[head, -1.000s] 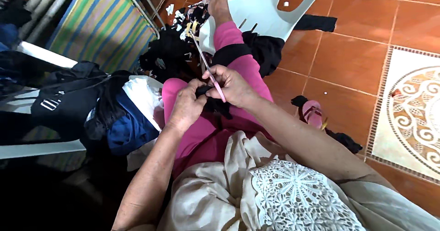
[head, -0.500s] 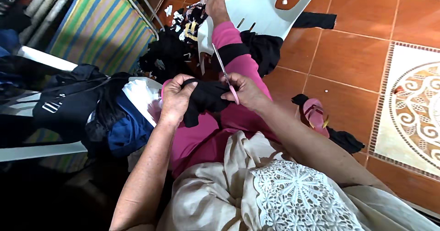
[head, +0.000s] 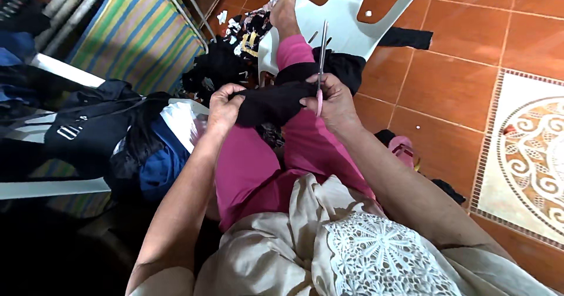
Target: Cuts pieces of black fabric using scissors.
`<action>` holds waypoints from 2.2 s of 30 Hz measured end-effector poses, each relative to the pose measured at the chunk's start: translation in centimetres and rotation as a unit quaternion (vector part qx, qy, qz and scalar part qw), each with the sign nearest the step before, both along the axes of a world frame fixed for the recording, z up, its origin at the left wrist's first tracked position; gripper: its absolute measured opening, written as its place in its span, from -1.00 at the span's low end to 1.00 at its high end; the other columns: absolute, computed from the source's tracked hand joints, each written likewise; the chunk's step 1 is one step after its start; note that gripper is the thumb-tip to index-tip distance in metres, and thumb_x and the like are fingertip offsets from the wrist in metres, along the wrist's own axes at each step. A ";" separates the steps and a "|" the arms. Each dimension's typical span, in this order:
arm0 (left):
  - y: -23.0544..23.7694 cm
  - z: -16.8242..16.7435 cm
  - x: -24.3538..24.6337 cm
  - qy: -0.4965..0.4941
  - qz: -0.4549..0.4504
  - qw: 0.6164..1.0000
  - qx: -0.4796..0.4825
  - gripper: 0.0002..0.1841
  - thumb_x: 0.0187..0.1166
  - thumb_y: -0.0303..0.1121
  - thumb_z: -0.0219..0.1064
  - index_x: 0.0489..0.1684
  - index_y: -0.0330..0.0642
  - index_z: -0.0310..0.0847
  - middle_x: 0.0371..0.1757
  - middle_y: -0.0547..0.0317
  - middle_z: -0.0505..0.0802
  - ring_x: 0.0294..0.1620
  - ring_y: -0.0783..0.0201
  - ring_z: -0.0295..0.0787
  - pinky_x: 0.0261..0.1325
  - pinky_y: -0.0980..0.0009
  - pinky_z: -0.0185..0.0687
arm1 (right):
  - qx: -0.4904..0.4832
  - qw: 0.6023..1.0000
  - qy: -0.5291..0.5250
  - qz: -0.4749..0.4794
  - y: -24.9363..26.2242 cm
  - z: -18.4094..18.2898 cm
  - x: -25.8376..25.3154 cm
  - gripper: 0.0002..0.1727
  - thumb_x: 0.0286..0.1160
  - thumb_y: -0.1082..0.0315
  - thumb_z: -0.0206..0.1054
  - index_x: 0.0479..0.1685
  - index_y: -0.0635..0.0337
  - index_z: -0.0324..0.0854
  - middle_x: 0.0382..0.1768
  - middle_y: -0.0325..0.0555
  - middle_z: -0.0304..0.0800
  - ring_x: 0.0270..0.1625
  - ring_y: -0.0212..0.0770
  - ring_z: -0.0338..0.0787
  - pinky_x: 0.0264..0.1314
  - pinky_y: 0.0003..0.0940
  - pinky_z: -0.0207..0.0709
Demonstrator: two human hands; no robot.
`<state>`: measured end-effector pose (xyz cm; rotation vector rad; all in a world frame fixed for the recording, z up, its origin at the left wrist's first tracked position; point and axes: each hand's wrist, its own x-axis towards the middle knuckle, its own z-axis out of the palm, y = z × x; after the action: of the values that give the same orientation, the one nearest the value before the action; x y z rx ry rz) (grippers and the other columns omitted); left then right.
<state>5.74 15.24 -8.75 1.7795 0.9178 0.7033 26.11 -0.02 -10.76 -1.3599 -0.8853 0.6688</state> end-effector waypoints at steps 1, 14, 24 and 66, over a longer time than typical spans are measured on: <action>1.0 -0.3 0.3 -0.007 -0.005 1.000 0.014 -0.85 0.55 -0.60 0.26 -0.12 -0.32 0.76 -0.01 0.10 0.82 0.05 0.41 0.71 0.21 0.38 0.62 | 0.010 0.999 -0.033 -0.013 0.5 0.3 -0.1 -0.51 0.16 0.65 0.50 0.19 0.32 0.57 -0.12 -0.13 0.77 -0.23 -0.47 0.75 -0.16 -0.53 0.70; 4.6 -8.4 -2.8 0.028 0.131 0.988 -0.073 -0.73 0.52 -0.72 0.14 -0.04 -0.38 0.79 0.27 -0.12 0.78 0.38 0.15 0.63 0.46 0.20 0.51 | -0.085 0.922 -0.376 0.023 6.2 -5.6 -4.7 -0.66 0.32 0.54 0.44 0.12 0.23 0.77 0.03 0.14 0.88 0.05 0.17 0.89 0.03 0.22 0.72; 5.5 -8.2 -0.8 -0.038 0.102 0.986 -0.130 -0.75 0.52 -0.71 0.14 -0.08 -0.39 0.75 -0.05 0.02 0.84 -0.09 0.35 0.70 0.06 0.34 0.64 | 0.019 0.879 -0.476 0.015 6.2 -2.7 -4.9 -0.67 0.17 0.62 0.49 -0.02 0.27 0.77 -0.08 0.19 0.86 0.00 0.20 0.88 -0.05 0.14 0.75; -1.8 -1.4 1.3 0.249 0.011 0.927 -0.279 -0.64 0.64 -0.13 0.40 -0.19 -0.37 0.72 -0.28 0.01 0.79 -0.31 0.22 0.69 -0.12 0.16 0.66 | 0.095 0.928 -0.335 0.133 1.6 -4.7 -8.8 -0.62 0.05 0.54 0.46 -0.01 0.32 0.77 -0.13 0.06 0.86 -0.02 -0.04 0.86 0.08 -0.14 0.76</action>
<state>7.00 13.45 -10.10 1.4400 1.3219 -0.0332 17.34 1.61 -15.50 -1.3151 -1.6623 0.2934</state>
